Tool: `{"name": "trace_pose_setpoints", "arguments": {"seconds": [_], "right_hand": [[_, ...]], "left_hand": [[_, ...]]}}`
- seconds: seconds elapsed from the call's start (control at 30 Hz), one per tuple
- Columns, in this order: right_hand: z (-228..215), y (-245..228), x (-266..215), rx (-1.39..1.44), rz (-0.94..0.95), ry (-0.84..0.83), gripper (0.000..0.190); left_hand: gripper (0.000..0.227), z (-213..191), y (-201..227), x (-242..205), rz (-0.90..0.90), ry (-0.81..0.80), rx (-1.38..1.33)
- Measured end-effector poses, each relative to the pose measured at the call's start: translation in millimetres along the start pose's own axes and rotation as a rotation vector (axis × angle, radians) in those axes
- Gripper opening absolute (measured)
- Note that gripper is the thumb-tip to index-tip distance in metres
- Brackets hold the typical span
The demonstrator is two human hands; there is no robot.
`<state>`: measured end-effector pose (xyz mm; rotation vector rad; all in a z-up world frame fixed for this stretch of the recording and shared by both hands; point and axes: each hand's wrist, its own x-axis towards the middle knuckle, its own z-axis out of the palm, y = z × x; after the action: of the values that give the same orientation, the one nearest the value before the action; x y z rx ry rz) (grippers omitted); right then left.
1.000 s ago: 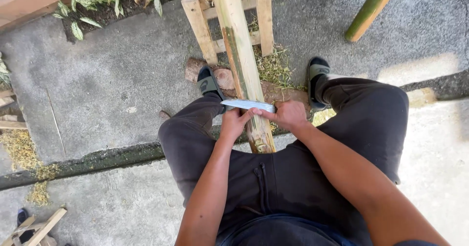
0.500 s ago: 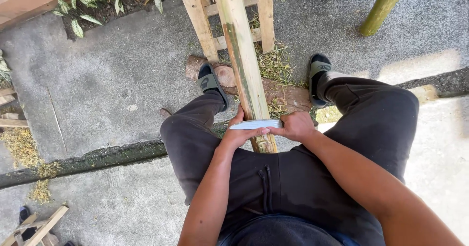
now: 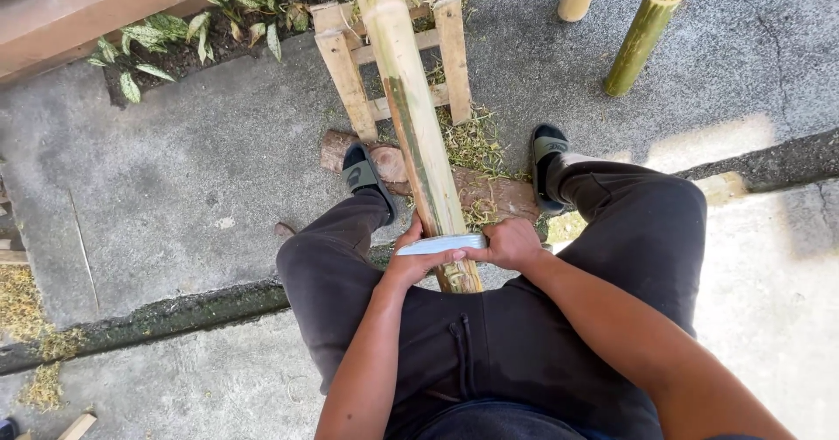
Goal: Scrape the outer surface of a bamboo pole using a small blade.
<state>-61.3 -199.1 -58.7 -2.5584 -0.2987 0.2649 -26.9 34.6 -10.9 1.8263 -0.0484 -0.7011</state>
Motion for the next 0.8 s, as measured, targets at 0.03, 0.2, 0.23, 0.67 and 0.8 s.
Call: {"name": "trace_pose_setpoints", "arguments": {"seconds": [0.03,0.2,0.23,0.67,0.8], "right_hand": [[1.1,0.9,0.9,-0.001,-0.003,0.002,0.077],[2.4,0.3,0.6,0.005,0.028,-0.015,0.078],[0.7,-1.0,1.3,-0.001,0.029,-0.008,0.078],[10.0,2.4,6.5,0.002,0.056,0.003,0.077],[9.3,2.8,6.2,-0.006,0.062,-0.074,0.083]], "left_hand": [[0.114,-0.6,2.1,0.8,0.003,0.002,0.000],[0.114,-1.1,7.5,-2.7,-0.009,0.001,-0.033],[0.114,-1.2,5.2,-1.8,0.000,-0.001,-0.033],[0.099,-2.9,-5.4,4.4,0.016,-0.006,-0.113],[0.097,-1.5,-29.5,9.8,0.004,-0.013,-0.113]]}}
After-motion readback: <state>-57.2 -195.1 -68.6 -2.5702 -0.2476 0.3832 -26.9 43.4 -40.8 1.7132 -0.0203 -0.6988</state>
